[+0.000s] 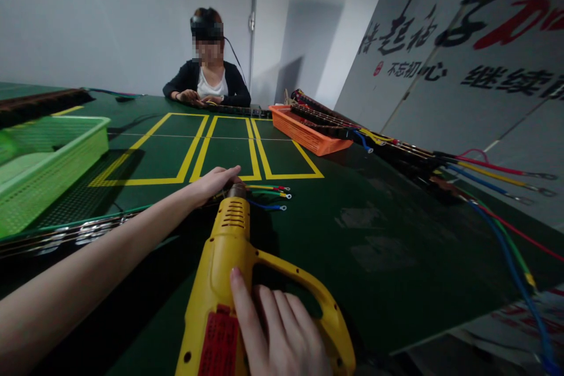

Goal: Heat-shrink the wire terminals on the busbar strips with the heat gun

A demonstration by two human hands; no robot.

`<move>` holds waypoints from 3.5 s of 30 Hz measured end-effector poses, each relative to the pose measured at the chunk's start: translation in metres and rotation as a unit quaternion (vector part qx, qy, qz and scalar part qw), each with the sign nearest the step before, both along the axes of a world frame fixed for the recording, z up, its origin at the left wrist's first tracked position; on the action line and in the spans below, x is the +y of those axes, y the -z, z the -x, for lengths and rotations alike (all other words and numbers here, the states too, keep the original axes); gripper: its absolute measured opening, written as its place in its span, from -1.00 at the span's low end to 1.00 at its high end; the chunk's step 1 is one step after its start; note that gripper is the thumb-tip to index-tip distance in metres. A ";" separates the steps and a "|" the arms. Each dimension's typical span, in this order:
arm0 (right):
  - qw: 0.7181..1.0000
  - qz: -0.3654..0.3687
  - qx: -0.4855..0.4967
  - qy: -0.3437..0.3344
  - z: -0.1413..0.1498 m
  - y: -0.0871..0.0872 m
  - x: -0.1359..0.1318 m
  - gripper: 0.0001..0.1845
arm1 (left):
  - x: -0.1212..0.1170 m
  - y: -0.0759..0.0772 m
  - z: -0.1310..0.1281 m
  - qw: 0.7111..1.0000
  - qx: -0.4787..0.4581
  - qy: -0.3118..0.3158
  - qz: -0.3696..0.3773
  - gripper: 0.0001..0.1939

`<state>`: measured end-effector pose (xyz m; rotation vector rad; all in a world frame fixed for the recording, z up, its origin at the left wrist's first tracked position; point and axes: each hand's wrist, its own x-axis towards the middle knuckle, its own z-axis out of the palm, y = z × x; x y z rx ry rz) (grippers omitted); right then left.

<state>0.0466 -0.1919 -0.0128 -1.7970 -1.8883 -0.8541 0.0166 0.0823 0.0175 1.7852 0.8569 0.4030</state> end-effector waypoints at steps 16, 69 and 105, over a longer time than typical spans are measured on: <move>0.994 0.079 0.072 0.031 -0.058 -0.019 -0.017 0.31 | 0.005 0.003 0.002 0.999 -0.022 0.009 0.044 -0.39; 0.993 0.073 0.087 -0.020 -0.053 -0.012 -0.008 0.16 | 0.001 -0.001 0.000 0.998 -0.043 -0.001 0.049 -0.48; 1.000 0.020 -0.004 0.004 -0.001 0.003 -0.005 -0.46 | 0.004 0.003 0.000 0.998 -0.038 -0.001 0.040 -0.42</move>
